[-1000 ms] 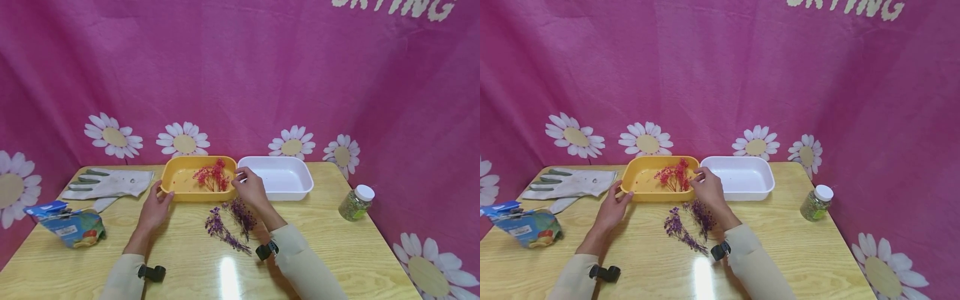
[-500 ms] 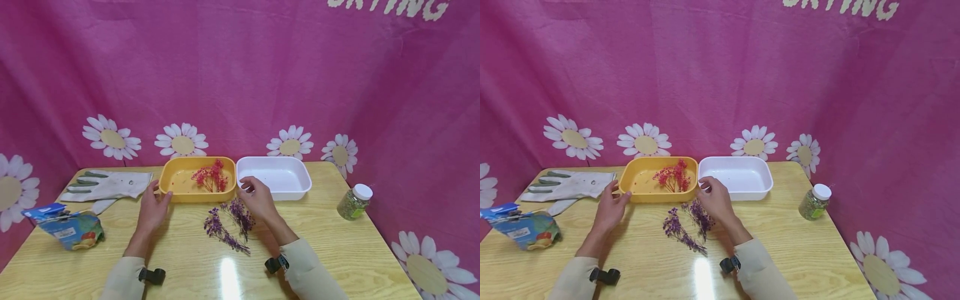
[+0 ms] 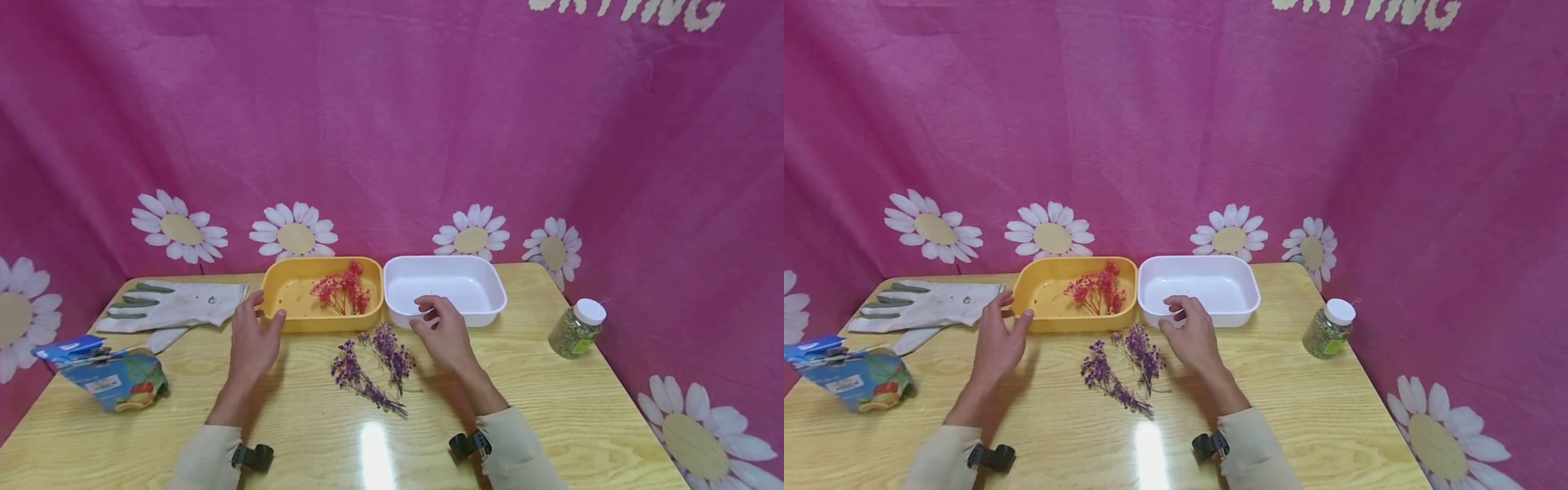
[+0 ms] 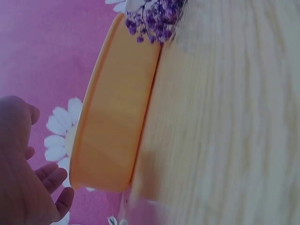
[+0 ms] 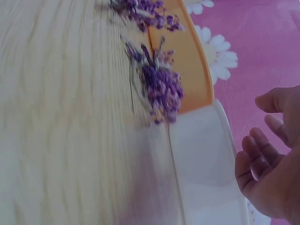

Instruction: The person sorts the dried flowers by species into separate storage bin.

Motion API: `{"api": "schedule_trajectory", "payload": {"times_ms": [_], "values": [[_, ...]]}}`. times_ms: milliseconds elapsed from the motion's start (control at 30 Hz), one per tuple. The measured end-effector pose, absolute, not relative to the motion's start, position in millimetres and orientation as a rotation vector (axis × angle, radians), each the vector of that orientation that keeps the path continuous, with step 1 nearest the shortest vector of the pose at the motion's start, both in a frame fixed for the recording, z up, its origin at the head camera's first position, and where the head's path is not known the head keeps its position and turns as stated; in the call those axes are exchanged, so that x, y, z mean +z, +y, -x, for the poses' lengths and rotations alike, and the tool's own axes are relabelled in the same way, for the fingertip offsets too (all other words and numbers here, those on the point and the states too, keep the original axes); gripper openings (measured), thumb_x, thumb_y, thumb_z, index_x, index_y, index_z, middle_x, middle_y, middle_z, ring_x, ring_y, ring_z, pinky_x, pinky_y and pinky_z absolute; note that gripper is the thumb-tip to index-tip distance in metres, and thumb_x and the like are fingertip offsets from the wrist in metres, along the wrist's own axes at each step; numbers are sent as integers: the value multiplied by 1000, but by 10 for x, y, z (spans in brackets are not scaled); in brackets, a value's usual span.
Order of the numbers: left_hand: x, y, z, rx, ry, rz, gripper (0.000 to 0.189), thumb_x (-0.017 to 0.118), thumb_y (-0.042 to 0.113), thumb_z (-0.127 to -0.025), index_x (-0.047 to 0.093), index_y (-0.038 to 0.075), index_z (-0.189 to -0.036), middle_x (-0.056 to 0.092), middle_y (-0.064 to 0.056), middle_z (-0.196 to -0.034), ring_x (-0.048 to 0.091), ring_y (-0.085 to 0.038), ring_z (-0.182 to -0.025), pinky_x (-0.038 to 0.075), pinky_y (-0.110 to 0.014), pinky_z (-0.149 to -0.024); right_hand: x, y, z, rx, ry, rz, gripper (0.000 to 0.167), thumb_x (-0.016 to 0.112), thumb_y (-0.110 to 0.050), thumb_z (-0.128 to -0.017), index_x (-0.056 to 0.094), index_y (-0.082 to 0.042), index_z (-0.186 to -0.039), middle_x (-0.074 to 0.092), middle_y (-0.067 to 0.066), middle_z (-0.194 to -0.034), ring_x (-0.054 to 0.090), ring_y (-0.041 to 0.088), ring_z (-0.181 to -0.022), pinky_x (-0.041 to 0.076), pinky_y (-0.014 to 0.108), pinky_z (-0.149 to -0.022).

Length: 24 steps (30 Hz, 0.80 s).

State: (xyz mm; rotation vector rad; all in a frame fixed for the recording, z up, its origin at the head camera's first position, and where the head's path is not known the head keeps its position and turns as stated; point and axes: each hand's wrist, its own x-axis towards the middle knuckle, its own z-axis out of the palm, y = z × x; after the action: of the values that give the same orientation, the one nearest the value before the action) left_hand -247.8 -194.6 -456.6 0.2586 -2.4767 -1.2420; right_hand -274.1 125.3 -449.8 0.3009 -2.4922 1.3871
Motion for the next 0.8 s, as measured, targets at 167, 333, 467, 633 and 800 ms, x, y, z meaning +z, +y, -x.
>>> {"api": "schedule_trajectory", "payload": {"times_ms": [167,333,467,633,800], "values": [[-4553,-1863,2452,-1245,-2459,-176,55,56,25,-97,34,7,-144,44,-17,-137,45,-33,-119,39,-48,-99,-4480,1421,2779,1389,-2456,-278,32,72,-10,-81,65,-5,-112,64,15,-101,63,24,-88,55,43,-77],[-4559,-1767,2429,-1278,-2462,-109,54,56,25,-97,35,7,-143,44,-16,-136,48,-34,-116,42,-47,-94,-4462,1606,2807,1414,-2457,-179,32,72,-11,-82,64,-9,-113,64,15,-107,63,23,-90,54,29,-77],[-4562,-1690,2404,-1309,-2467,-51,52,56,24,-97,36,8,-143,45,-15,-136,51,-34,-116,44,-48,-93,-4456,1738,2827,1414,-2459,-120,35,72,-10,-82,62,-7,-116,64,13,-110,63,25,-93,51,20,-75],[-4557,-1590,2360,-1321,-2480,36,50,57,23,-97,38,10,-141,47,-14,-134,53,-32,-114,45,-48,-94,-4451,1879,2856,1412,-2434,-50,37,72,-11,-82,62,-6,-118,63,12,-111,62,26,-95,50,20,-77],[-4570,-1469,2318,-1323,-2503,111,49,59,22,-96,40,12,-140,49,-14,-132,54,-32,-113,47,-48,-92,-4459,2004,2886,1320,-2459,32,39,73,-13,-83,61,-6,-120,60,13,-110,60,26,-96,52,32,-81]]}}
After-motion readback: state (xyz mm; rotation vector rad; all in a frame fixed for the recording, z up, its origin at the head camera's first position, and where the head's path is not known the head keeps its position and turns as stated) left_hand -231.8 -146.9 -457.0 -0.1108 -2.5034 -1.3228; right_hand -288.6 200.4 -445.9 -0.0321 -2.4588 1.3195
